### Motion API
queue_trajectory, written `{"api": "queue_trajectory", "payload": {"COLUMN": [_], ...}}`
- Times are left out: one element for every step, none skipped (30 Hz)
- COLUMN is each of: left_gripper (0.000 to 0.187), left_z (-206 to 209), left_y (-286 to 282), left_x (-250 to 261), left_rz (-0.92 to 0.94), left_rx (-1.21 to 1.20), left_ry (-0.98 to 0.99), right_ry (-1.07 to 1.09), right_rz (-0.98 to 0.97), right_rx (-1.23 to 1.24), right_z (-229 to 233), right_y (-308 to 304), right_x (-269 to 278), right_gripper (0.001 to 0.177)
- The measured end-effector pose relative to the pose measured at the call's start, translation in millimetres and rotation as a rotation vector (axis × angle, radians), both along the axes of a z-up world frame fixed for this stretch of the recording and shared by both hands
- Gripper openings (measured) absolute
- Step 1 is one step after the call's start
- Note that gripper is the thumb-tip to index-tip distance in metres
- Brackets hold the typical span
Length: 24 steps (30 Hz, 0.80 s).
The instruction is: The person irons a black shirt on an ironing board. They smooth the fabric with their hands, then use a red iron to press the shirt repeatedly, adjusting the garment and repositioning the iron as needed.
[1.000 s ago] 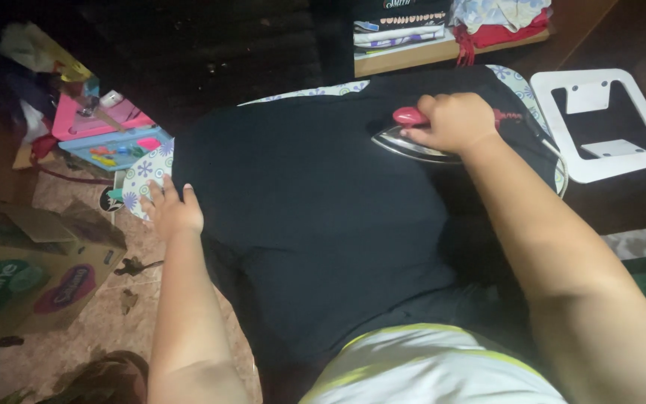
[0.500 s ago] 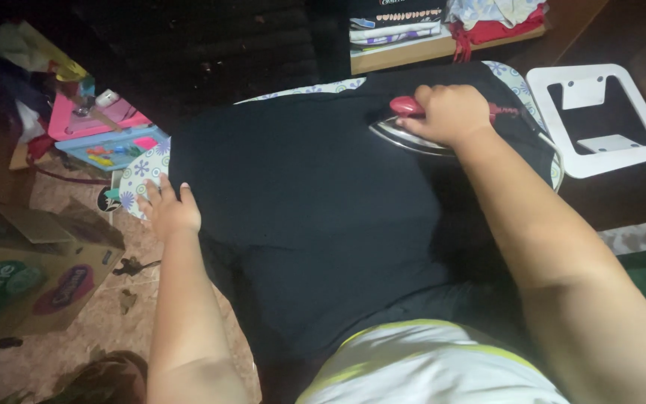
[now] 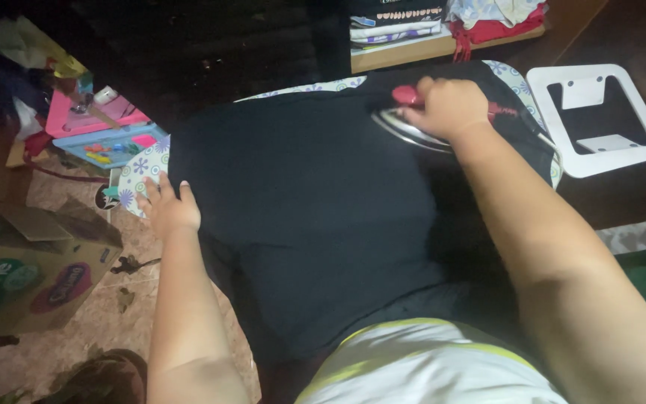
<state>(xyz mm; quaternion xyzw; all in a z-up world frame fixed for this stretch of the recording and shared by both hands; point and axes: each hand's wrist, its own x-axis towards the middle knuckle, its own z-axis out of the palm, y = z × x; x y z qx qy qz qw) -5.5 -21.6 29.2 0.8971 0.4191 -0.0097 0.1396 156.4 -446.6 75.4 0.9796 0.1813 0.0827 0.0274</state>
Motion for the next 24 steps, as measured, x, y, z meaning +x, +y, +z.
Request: {"api": "queue_trajectory", "payload": {"left_gripper": [0.056,0.056,0.055,0.055,0.055,0.055,0.056,0.056,0.056,0.056,0.056,0.056,0.056,0.056,0.054,0.052,0.052,0.054,0.055,0.055,0.055,0.055,0.055,0.056], "left_z": [-9.8,-12.5,-15.2,-18.0,-15.5,-12.5,-9.3,-9.2,-9.1,-9.1,-8.7,-7.8,-7.0,-9.1,-11.3,-13.9,-15.7,-18.2,-20.9,-19.6,-18.3,-16.6,-16.9,-16.5], "left_y": [6.3,8.5,10.6,12.3,10.8,9.7,8.4,7.8,7.3,7.1,6.6,6.9,7.1,7.6,7.9,7.3,10.1,11.7,13.2,13.1,12.9,12.8,12.9,12.6], "left_x": [0.7,1.3,1.9,3.6,2.3,1.3,0.1,0.2,0.2,0.8,1.2,0.2,-0.8,-0.3,0.4,3.2,2.5,2.3,2.1,2.0,1.9,1.9,-0.2,0.3], "left_rz": [-0.001,-0.001,0.004,0.007,0.005,-0.006,-0.018,-0.02,-0.01,0.001,0.001,-0.012,-0.024,-0.022,0.002,0.022,0.019,0.01,0.0,-0.002,-0.011,-0.02,-0.022,-0.027], "left_rx": [0.051,0.051,0.049,0.046,0.045,0.038,0.03,0.03,0.04,0.049,0.049,0.047,0.045,0.047,0.046,0.044,0.044,0.06,0.075,0.074,0.064,0.053,0.053,0.05], "left_ry": [0.02,0.022,0.016,0.01,0.01,0.02,0.03,0.03,0.023,0.014,0.01,0.025,0.039,0.04,0.021,0.001,0.001,0.01,0.018,0.02,0.02,0.019,0.021,0.022], "right_ry": [-0.109,-0.107,-0.146,-0.186,-0.185,-0.177,-0.169,-0.169,-0.118,-0.071,-0.074,-0.088,-0.101,-0.1,-0.124,-0.149,-0.148,-0.179,-0.21,-0.207,-0.214,-0.221,-0.219,-0.176], "right_rz": [0.127,0.127,0.161,0.193,0.192,0.167,0.142,0.14,0.042,-0.054,-0.054,-0.049,-0.043,-0.042,0.052,0.142,0.14,0.179,0.219,0.216,0.209,0.202,0.2,0.096], "right_rx": [-0.012,-0.013,-0.033,-0.054,-0.055,-0.048,-0.042,-0.042,-0.01,0.023,0.022,0.022,0.023,0.025,0.012,-0.003,-0.003,-0.023,-0.042,-0.043,-0.029,-0.015,-0.016,-0.008], "right_z": [-4.7,-8.3,-11.9,-15.1,-14.5,-13.7,-12.9,-14.5,-16.1,-17.1,-18.0,-19.0,-20.0,-18.8,-17.7,-16.1,-19.6,-22.9,-26.2,-24.4,-22.5,-20.3,-23.0,-23.9], "right_y": [-4.4,-5.7,-7.1,-9.3,-8.3,-7.2,-6.1,-4.0,-1.7,1.2,-0.1,-0.1,-0.1,-1.7,-3.5,-6.7,-7.5,-9.5,-11.7,-10.3,-9.0,-7.5,-5.0,-3.0], "right_x": [-1.9,-0.5,0.8,2.5,2.3,2.3,2.2,5.6,8.9,13.4,13.5,13.9,14.4,11.4,8.5,5.9,6.0,6.2,6.4,5.5,4.5,3.6,5.1,8.9], "right_gripper": [0.052,0.052,0.05,0.048,0.048,0.047,0.047,0.047,0.047,0.046,0.046,0.048,0.049,0.049,0.051,0.054,0.054,0.053,0.053,0.053,0.052,0.051,0.051,0.049]}}
